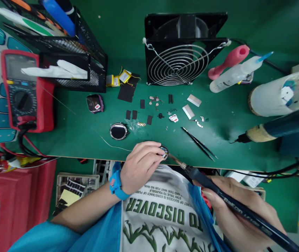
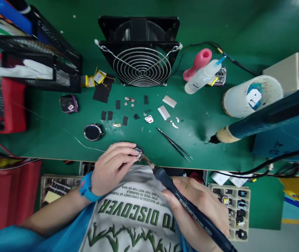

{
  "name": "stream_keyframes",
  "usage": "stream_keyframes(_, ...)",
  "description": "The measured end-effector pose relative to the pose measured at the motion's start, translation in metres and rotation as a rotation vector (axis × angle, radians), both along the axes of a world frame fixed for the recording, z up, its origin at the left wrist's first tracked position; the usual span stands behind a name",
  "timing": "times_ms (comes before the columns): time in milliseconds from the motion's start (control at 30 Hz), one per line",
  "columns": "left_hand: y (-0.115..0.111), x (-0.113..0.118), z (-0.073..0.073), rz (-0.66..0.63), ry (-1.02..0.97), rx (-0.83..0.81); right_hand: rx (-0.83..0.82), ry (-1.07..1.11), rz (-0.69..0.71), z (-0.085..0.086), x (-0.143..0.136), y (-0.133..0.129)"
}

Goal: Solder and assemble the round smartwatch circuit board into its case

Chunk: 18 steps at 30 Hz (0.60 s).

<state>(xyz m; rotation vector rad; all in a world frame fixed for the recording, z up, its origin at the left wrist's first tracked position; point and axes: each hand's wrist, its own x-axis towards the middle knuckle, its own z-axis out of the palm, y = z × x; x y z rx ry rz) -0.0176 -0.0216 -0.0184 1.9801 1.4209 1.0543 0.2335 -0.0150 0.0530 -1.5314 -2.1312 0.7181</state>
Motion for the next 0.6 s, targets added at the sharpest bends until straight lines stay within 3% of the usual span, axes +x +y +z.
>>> stream_keyframes(433, -0.001, 0.002, -0.002, 0.018, -0.018, 0.002, -0.003, -0.154, 0.075, 0.005, 0.001, 0.002)
stream_keyframes(600, -0.001, 0.001, -0.001, 0.012, -0.023, -0.015, -0.020, -0.094, 0.068, 0.002, 0.007, 0.000)
